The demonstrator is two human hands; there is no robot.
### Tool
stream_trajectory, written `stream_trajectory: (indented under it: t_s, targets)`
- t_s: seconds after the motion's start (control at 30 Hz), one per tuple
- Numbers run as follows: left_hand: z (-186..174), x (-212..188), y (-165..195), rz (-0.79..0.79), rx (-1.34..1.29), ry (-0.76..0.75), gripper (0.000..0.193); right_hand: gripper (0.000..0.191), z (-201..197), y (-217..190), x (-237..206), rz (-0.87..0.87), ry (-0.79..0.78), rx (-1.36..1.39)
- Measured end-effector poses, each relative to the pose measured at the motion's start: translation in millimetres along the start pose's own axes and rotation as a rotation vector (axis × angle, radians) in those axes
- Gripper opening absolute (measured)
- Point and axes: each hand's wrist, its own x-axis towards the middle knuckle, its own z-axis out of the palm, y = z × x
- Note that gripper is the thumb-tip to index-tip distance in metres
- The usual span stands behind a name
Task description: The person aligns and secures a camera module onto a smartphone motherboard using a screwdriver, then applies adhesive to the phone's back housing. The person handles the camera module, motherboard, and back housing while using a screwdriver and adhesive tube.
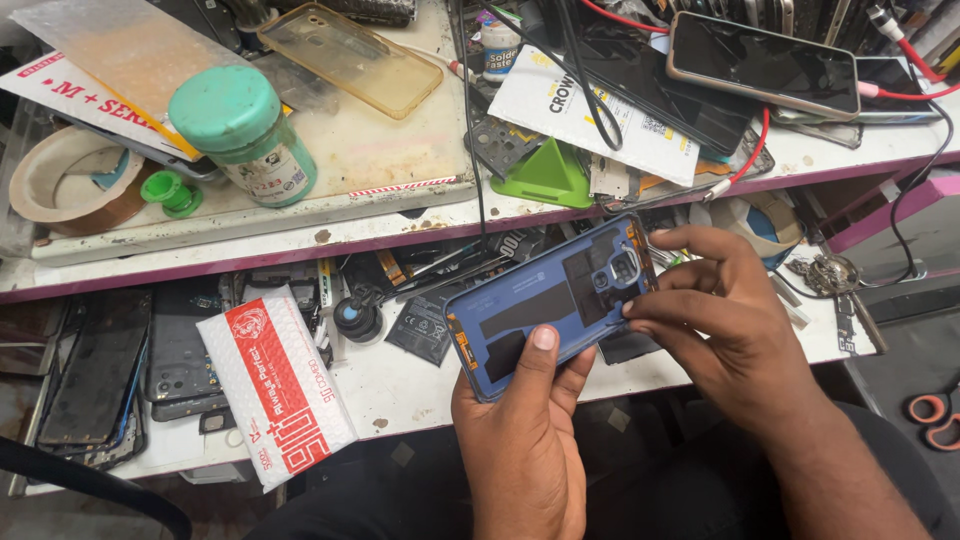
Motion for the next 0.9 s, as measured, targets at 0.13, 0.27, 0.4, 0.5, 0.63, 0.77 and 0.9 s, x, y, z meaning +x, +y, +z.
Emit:
stream_trajectory:
  t_s: [0.13, 0.27, 0.4, 0.5, 0.63, 0.77, 0.9]
  targets:
    - [-0.3, 0.2, -0.7, 0.021, -0.005, -0.011, 0.025, 0.023, -1.0, -4.0, 3.1, -0.043, -0.004, -0.041]
    - [-0.3, 0.3, 0.2, 0.033, -0.001, -0.001, 0.026, 0.025, -1.7, -5.6, 3.2, -0.064, -0.006, -0.081]
    - [1.5, -0.4, 1.8, 0.001, 0.001, 0.02, 0.027, 0.026, -1.5, -5.6, 1.7, -0.102, 0.009, -0.125]
    - [2.1, -0.6, 2.0, -0.017, 0.014, 0.036, 0.031, 0.026, -1.2, -5.1, 1.2, -0.092, 0.014, -0.133]
    - [0.0, 0.1, 0.7, 0.009, 0.013, 0.014, 0.026, 0.025, -1.9, -3.7, 1.9, -0.112, 0.011, -0.122]
    - [-4.5, 1.2, 0.9, 0.047, 0.015, -0.018, 0.024, 0.024, -2.5, -3.1, 1.7, -0.117, 0.017, -0.104]
    - [-5.6, 2.0, 1.5, 0.061, 0.024, -0.007, 0.023, 0.03, -1.1, -6.3, 1.5, -0.082, 0.028, -0.062]
